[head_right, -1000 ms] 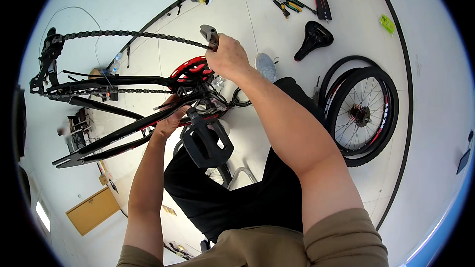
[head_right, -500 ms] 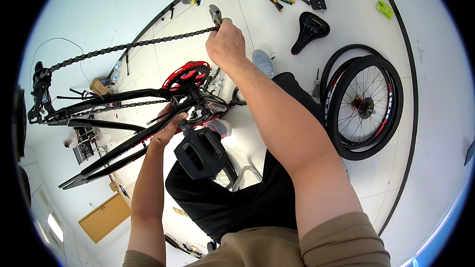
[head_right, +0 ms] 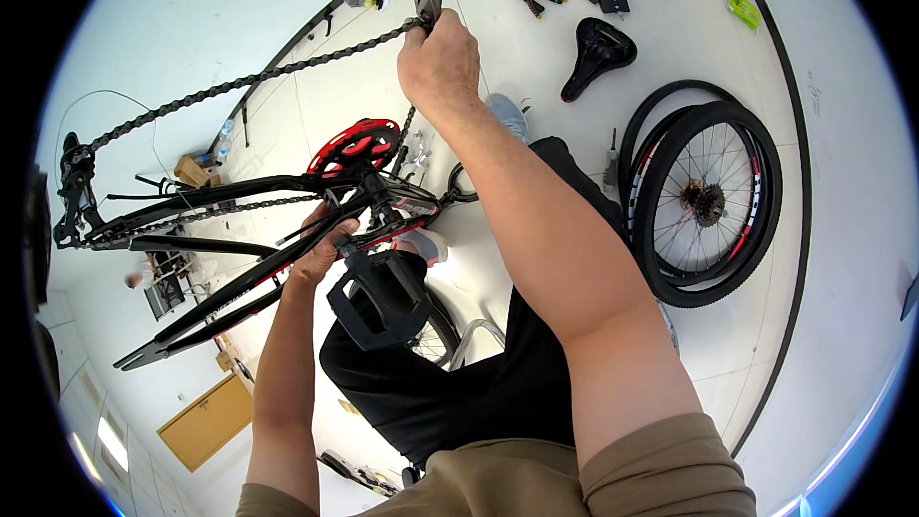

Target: The person adjusts the bicycle chain and crankset using a wrench and hands. They rotate the pedals and reposition the chain around the chainring while seated on a chair in a workshop.

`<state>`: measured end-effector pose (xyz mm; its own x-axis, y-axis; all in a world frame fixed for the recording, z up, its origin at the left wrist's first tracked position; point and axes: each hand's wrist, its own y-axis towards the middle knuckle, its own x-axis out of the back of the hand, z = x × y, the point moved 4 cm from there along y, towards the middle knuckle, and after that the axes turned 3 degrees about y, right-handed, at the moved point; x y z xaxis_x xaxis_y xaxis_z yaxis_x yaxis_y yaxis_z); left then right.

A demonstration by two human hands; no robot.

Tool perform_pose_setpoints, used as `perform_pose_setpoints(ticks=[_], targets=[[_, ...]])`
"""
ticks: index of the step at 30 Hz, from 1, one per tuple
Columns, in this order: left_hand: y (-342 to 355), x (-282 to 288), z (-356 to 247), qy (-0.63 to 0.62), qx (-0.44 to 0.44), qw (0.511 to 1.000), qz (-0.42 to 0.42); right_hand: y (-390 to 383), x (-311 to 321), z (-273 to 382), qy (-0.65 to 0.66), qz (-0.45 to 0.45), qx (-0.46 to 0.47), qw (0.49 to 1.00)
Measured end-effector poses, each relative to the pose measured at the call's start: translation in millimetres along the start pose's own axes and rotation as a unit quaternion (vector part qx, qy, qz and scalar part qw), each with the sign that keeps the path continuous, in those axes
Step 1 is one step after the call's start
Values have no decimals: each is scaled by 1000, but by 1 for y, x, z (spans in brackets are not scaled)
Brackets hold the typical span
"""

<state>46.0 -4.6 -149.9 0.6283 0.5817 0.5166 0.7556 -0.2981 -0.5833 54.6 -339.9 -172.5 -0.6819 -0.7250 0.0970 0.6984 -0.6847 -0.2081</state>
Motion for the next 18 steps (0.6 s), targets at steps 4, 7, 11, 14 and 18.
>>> perform_pose_setpoints(ticks=[4,7,11,14,18], targets=[[-2,-3,-6,0,8,1000,-6,-1,-3,0,28,11,-9,1000],[-3,-2,-7,12,-1,1000,-7,1,-10,-6,88,9,7,996],[-2,-1,-8,26,0,1000,-10,3,-15,-4,164,6,42,986],[-2,-1,-3,4,12,1000,-8,-3,-18,7,259,66,5,963],[-1,-1,-7,32,11,999,-16,-8,-24,12,341,147,-36,928]])
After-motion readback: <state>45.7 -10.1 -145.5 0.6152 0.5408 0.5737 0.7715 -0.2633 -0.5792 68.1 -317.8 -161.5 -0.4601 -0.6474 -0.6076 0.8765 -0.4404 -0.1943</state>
